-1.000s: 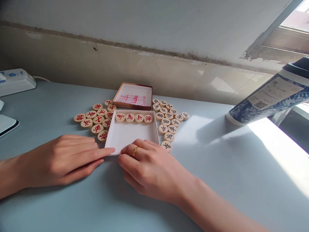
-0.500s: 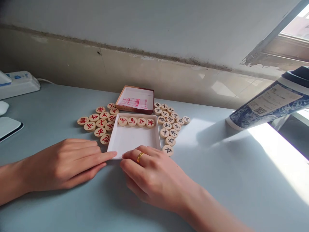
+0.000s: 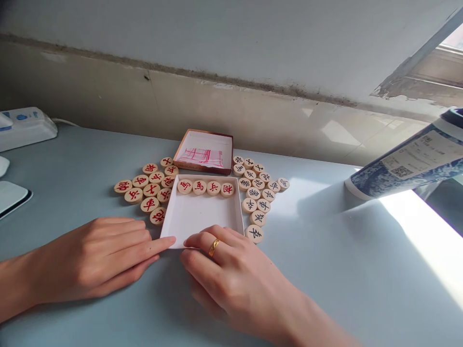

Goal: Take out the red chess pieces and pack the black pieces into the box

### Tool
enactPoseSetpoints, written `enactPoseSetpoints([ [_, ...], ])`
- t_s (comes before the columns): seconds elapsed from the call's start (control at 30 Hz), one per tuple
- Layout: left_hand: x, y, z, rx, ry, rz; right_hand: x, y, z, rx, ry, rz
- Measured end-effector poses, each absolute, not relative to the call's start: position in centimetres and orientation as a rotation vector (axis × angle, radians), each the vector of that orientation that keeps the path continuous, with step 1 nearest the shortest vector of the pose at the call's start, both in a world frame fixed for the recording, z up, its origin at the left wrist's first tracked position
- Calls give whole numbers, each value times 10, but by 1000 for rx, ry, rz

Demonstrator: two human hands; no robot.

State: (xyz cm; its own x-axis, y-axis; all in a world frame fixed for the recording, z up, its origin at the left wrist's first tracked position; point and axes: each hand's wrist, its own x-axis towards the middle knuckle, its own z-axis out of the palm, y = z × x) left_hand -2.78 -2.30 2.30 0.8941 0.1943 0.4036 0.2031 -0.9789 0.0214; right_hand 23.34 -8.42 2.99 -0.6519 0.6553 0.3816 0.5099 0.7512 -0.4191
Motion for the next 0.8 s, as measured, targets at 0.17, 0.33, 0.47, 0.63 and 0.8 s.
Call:
enactPoseSetpoints([
  [0.17,-28,-23,22,-3037,-314,-644,234,-84,33,-854,-2402,291],
  [0.33,-27,-22,24,-3038,-302,-645,232,-81,34,-937,-2417,189],
  [0.47,-27,-22,24,-3024,-295,-645,233,-79,34,-987,-2442,184],
  [0.63,-27,-23,24,-3025,-297,-636,235,-79,36,-1088,-2471,173],
  [0.8,-27,-23,25,-3003,-295,-640,237,-74,35,-1142,-2466,-47],
])
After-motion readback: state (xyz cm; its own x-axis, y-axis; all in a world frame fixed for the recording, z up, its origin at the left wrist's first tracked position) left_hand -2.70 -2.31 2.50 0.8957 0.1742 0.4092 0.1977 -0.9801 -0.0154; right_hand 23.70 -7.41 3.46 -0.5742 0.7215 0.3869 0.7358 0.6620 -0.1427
